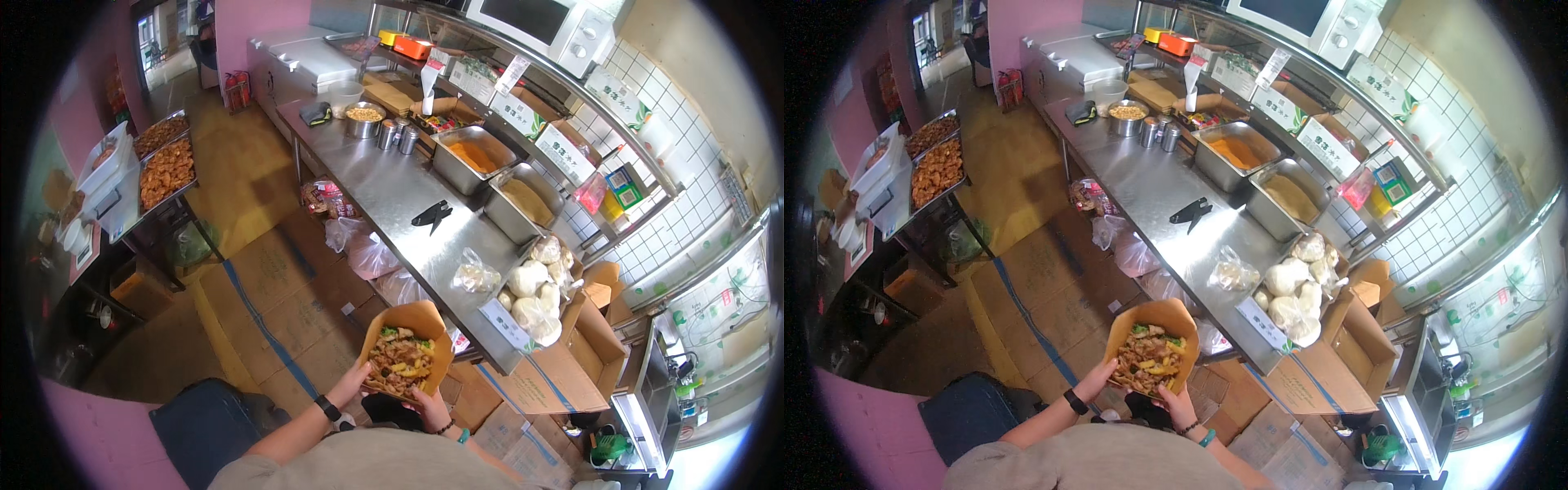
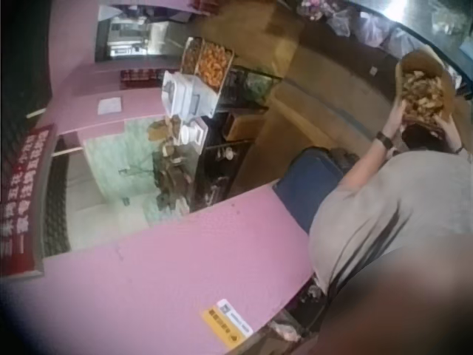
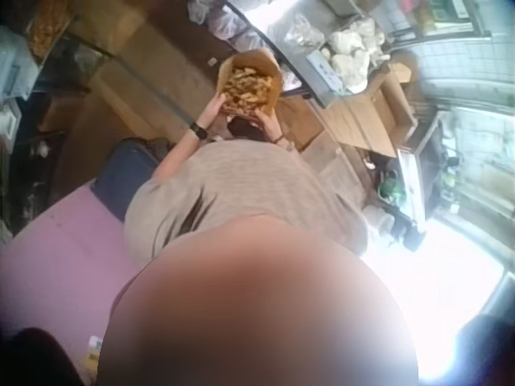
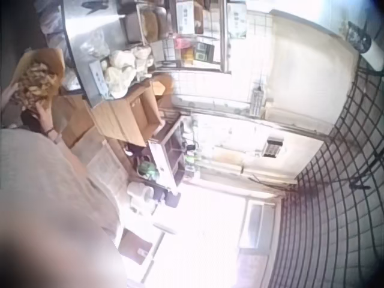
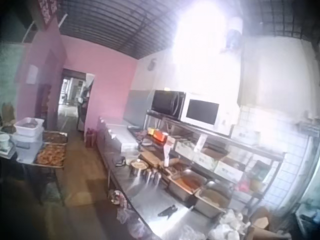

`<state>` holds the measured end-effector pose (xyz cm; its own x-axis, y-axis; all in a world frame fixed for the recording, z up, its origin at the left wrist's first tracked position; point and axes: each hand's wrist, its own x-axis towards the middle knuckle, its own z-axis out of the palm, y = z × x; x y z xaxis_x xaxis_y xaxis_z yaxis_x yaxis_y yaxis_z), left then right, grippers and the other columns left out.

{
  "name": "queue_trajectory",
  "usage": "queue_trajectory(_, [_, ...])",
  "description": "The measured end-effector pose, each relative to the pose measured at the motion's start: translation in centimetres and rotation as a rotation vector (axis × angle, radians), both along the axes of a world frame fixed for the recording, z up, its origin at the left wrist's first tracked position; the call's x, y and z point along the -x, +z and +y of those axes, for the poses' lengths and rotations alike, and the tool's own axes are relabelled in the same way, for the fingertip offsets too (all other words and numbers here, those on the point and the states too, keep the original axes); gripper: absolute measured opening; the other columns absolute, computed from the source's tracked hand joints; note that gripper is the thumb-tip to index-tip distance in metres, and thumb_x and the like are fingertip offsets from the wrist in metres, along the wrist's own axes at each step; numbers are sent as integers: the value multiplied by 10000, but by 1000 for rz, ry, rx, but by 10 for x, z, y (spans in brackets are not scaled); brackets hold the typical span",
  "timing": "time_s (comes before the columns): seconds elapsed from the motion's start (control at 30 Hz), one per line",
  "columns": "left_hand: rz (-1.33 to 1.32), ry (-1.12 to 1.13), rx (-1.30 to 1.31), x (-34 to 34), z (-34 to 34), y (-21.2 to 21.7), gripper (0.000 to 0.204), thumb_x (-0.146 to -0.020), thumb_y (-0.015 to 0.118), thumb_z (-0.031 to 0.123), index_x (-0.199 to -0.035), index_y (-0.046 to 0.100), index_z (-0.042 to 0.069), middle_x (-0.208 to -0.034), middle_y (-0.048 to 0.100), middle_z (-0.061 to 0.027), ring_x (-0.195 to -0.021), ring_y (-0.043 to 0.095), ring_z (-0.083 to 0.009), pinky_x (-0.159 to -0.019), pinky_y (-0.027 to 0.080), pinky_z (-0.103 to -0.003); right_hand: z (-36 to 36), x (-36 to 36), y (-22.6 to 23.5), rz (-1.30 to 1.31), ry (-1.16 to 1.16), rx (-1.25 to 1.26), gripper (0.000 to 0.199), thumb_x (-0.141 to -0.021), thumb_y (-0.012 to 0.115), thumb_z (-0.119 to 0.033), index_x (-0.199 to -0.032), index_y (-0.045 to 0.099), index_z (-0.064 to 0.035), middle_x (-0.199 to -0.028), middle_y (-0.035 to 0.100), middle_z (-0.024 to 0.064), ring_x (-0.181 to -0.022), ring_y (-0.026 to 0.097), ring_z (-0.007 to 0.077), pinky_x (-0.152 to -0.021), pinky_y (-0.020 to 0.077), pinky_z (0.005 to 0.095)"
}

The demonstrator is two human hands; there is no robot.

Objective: The person fries meat and fries in a deep fryer, then assembles a food order by placing lettuce and the fried items into a paper cone. They add a powdered seasoning and fold the cone to complete the order.

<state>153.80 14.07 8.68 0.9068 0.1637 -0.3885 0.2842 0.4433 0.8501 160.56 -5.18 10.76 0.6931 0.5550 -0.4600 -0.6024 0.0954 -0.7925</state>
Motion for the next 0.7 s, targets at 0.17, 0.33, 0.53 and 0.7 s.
queue_trajectory(0.17, [23, 105, 14, -90, 59, -8, 435, -923, 336, 380, -1193, 418, 49, -1082, 545, -66, -926, 559, -168, -750, 477, -322, 68, -115, -23, -91, 87, -38, 429, -838, 532, -211, -1208, 336, -118, -1013, 527, 51, -805, 551, 151, -623, 478, 266])
queue_trajectory(0.33, [-2, 183, 27, -171, 116, 0, 436, -924, 325, 386, -1174, 438, 46, -1062, 555, -70, -919, 560, -178, -744, 480, -328, 131, -216, 12, -68, 214, -84, 488, -855, 507, -250, -1271, 271, -154, -1066, 484, 43, -892, 506, 156, -679, 471, 299])
queue_trajectory(0.53, [72, 185, -36, -254, 168, 10, 486, -904, 358, 436, -1201, 410, 55, -1120, 520, -73, -966, 530, -183, -764, 459, -336, 193, -319, 11, -6, 258, -40, 446, -863, 462, -239, -1264, 292, -142, -1088, 491, 69, -863, 553, 174, -649, 510, 293])
queue_trajectory(0.7, [123, 169, -113, -306, 222, 9, 538, -892, 348, 484, -1256, 373, 90, -1203, 462, -44, -1080, 444, -174, -867, 383, -343, 243, -383, 5, 9, 219, -6, 467, -817, 439, -169, -1265, 320, -114, -985, 509, 86, -718, 580, 167, -500, 521, 251])
